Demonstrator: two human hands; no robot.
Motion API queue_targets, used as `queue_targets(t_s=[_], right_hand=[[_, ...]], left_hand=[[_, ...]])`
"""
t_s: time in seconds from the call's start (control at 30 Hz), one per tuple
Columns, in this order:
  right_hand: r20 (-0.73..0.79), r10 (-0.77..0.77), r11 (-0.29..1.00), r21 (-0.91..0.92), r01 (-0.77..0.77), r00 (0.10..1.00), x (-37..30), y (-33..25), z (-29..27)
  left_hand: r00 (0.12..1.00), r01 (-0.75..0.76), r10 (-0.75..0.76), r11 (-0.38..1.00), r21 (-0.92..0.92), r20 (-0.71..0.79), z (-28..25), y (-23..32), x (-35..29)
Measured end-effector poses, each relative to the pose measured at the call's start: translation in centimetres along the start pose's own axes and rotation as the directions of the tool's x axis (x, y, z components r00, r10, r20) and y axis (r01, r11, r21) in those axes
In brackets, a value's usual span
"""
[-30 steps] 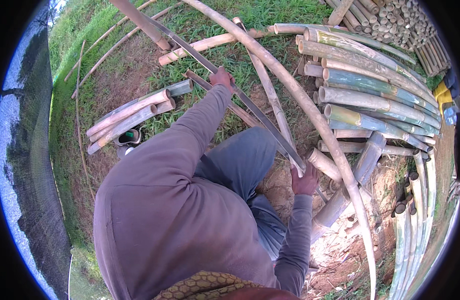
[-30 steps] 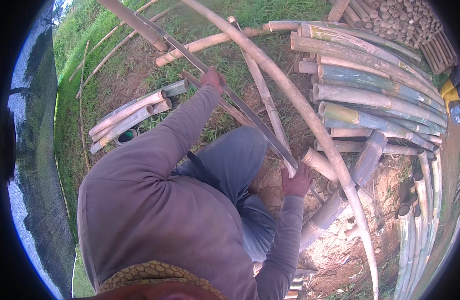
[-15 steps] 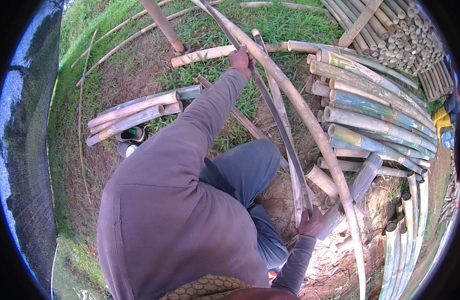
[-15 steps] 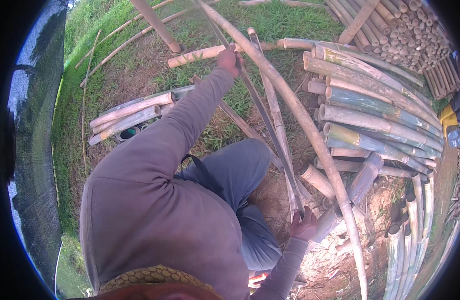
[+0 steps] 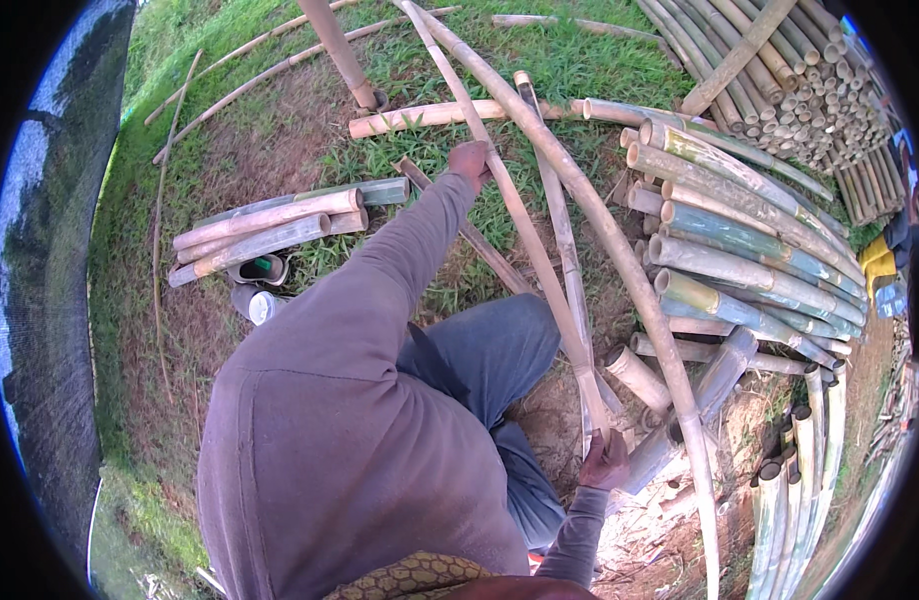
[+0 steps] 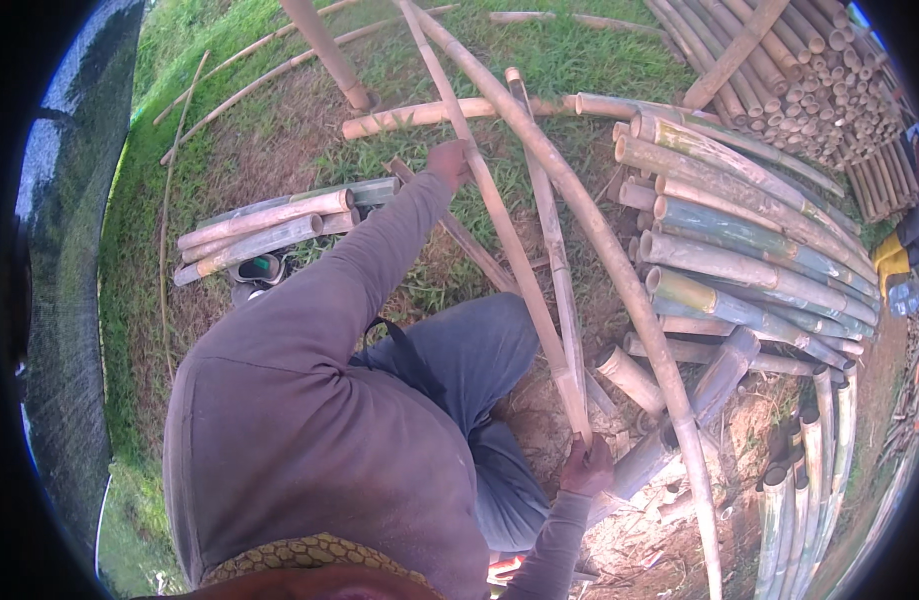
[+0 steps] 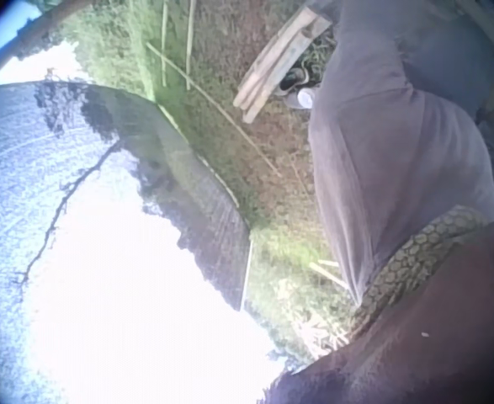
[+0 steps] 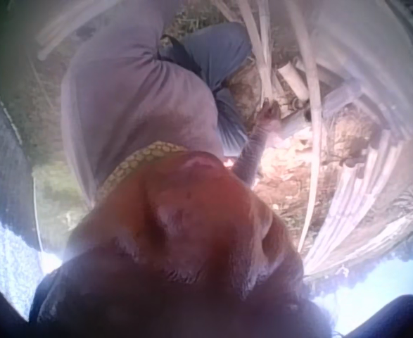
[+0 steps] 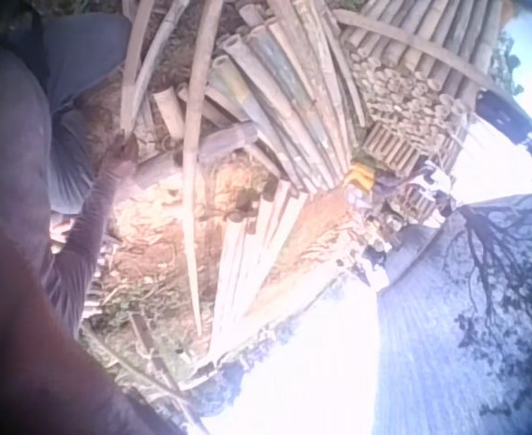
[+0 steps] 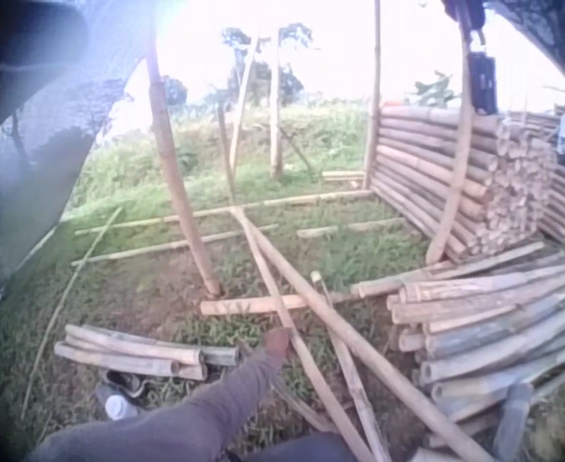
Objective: The person sits on the ground and uses a hand saw to cut long bamboo poles into shorter sections. They repeatedly position each pole, saw through it, and set the cut pieces aside in a pile.
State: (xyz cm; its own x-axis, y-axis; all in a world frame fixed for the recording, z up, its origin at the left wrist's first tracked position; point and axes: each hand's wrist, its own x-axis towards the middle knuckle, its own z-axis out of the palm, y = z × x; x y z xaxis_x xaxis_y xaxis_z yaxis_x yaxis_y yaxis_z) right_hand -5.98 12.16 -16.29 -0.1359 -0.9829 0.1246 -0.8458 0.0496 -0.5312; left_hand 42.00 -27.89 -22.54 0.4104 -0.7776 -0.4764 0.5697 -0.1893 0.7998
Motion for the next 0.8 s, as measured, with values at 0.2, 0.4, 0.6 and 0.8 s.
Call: queue_targets(t_s=[0.2,0.4,0.6,0.8], right_hand=[[0.009,0.047,0.997,0.067,-0.048,0.999,2.9,-2.0,2.1],[0.014,-0.001,0.991,0.133,-0.001,1.000,5.6,-4.1,3.0],[0.035,-0.034,0.989,0.148,0.028,0.999,7.7,-5.5,3.8],[-0.010,-0.064,0.979,0.192,0.065,0.998,8.5,-5.8,4.7]], left_hand=[[0.990,-0.136,0.129,0.983,-0.123,-0.057,2.5,1.6,1.1],[0.984,-0.175,0.171,0.977,-0.123,-0.040,1.9,4.5,3.5],[0.991,-0.118,0.114,0.991,-0.058,-0.066,1.3,6.5,5.1],[0.993,-0.090,0.083,0.992,-0.089,-0.080,0.7,6.5,7.0]])
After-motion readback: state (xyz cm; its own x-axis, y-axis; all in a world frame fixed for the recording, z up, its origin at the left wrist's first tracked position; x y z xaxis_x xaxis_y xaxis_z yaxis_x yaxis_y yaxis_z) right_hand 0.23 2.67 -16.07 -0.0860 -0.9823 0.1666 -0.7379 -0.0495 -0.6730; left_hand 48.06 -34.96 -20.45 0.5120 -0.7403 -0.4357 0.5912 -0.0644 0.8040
